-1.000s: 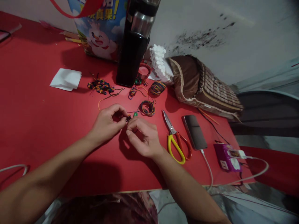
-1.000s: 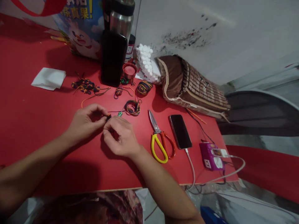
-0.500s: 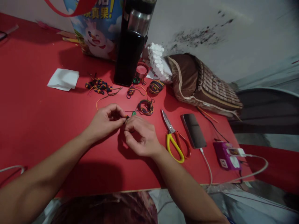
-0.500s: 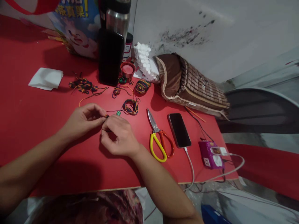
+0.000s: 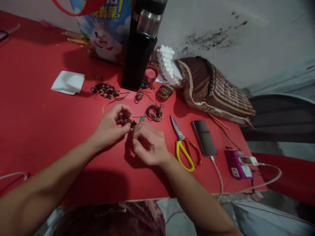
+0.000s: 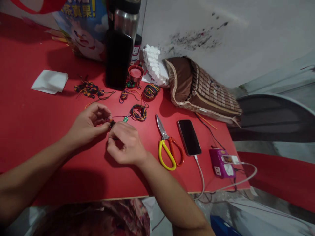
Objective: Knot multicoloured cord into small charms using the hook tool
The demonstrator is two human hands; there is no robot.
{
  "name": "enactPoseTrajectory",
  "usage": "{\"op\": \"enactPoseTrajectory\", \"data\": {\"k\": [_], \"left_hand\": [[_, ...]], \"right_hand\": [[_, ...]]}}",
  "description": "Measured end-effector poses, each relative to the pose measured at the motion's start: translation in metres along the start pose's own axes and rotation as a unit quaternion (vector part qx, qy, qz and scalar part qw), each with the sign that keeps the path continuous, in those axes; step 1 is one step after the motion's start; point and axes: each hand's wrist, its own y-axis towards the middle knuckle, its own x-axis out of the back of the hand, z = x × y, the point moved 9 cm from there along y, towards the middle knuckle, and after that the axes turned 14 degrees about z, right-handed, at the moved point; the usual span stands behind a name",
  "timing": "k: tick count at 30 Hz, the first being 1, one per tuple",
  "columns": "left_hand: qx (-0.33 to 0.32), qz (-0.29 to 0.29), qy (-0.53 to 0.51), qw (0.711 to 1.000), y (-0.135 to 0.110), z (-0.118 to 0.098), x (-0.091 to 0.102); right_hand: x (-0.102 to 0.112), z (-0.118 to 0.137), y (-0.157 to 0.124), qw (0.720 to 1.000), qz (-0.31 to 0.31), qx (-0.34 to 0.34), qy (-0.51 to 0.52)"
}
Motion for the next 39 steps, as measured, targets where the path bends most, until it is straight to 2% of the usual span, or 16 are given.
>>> {"op": "enactPoseTrajectory", "data": {"k": [6, 10, 13, 16, 21, 29, 39], "left_hand": [[0.037, 0.016, -0.037, 0.998, 0.001, 0.007, -0.002], [0.007, -0.015, -0.006, 1.000, -0.001, 0.005, 0.004], [-0.032, -0.006, 0.060, 0.998, -0.002, -0.002, 0.001], [-0.050, 0.012, 0.064, 0.997, -0.004, -0.004, -0.003], [-0.005, 0.028, -0.031, 0.999, -0.003, 0.007, -0.006], [0.042, 0.027, -0.127, 0.991, -0.002, 0.018, -0.005], [0.050, 0.050, -0.092, 0.993, -0.002, 0.009, -0.005]], "right_hand": [[0.004, 0.001, 0.000, 1.000, -0.003, -0.014, -0.026], [0.012, -0.019, -0.005, 0.991, -0.041, -0.120, -0.042], [0.011, -0.031, -0.008, 0.983, -0.045, -0.172, -0.052], [0.008, -0.030, -0.006, 0.980, -0.024, -0.156, -0.119], [0.007, -0.036, -0.008, 0.969, -0.013, -0.187, -0.162], [0.014, -0.040, -0.009, 0.970, -0.018, -0.204, -0.131], [0.018, -0.041, -0.008, 0.974, -0.047, -0.211, -0.071]]}}
